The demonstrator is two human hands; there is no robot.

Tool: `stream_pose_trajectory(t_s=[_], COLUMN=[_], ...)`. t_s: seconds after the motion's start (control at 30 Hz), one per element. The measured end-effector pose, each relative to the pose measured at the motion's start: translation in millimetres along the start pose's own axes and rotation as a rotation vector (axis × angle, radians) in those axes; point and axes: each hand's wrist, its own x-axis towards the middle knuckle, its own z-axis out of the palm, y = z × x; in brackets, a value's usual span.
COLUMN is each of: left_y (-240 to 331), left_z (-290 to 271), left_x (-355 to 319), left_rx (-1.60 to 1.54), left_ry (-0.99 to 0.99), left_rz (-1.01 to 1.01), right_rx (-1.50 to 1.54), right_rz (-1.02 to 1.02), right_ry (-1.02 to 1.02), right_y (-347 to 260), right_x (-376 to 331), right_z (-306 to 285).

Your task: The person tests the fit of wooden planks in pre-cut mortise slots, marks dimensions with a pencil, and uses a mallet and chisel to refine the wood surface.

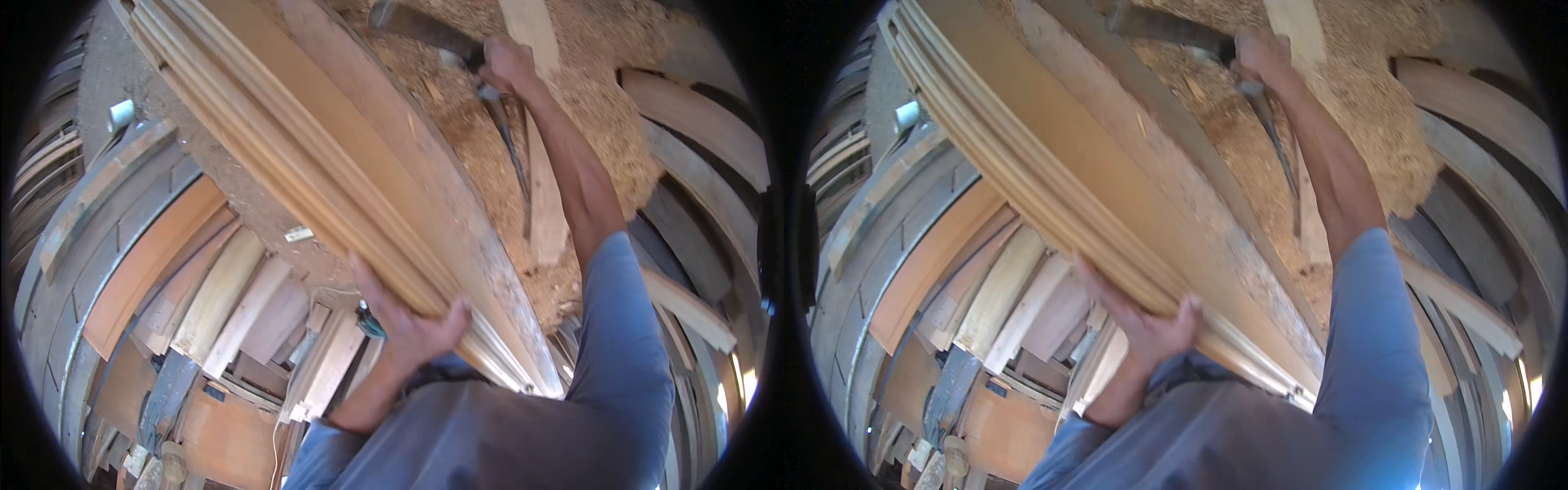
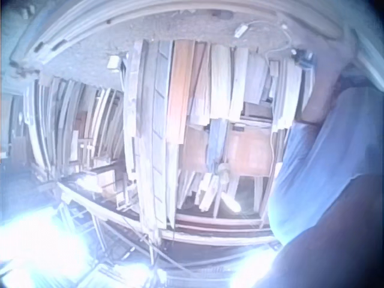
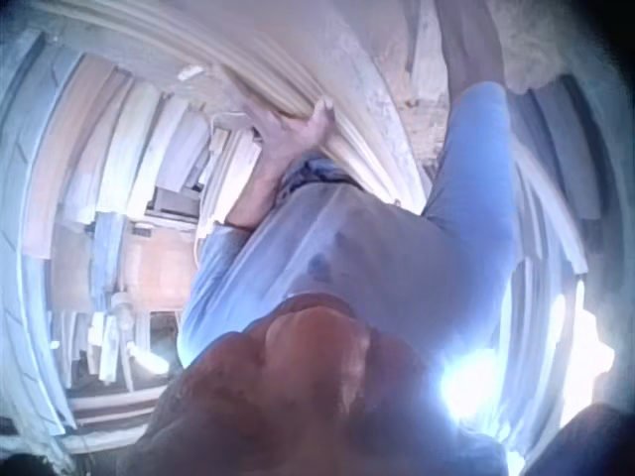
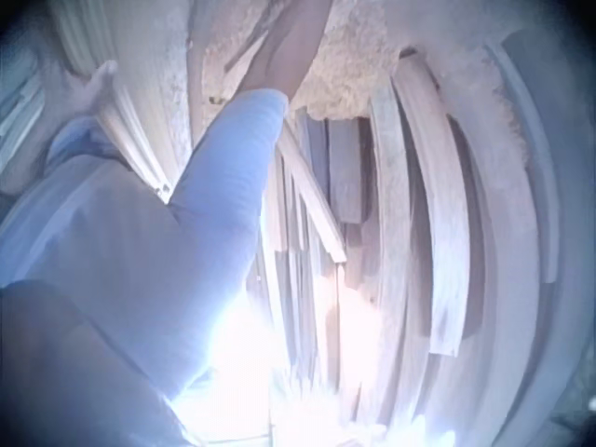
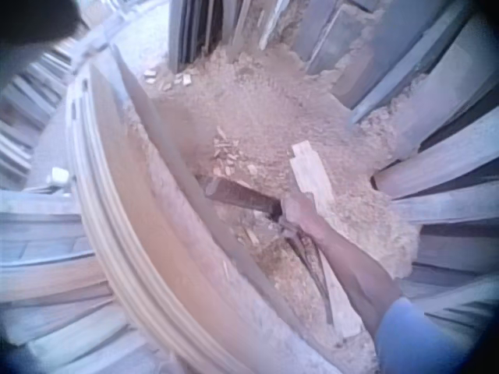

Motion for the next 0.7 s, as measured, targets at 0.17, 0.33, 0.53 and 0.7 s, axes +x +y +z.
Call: stream_pose_trajectory(t_s=[0.17, 0.33, 0.53, 0.7], left_y=[-3, -3, -4, -7], left_z=[11, 13, 11, 12], left_x=[15, 10, 4, -3], left_rx=[-0.171, -0.226, -0.154, -0.275], left_ry=[0.026, 0.043, 0.041, 0.019], left_rz=[-0.048, -0.068, -0.016, -0.047], right_rx=[0.04, 0.205, 0.14, 0.167], right_rz=[-0.007, 0.148, 0.303, 0.492], right_ry=[0.146, 0.085, -0.118, 0.001], right_y=[8, 9, 10, -14], right_x=[-34, -59, 4, 41], right_z=[-47, -35, 35, 64])
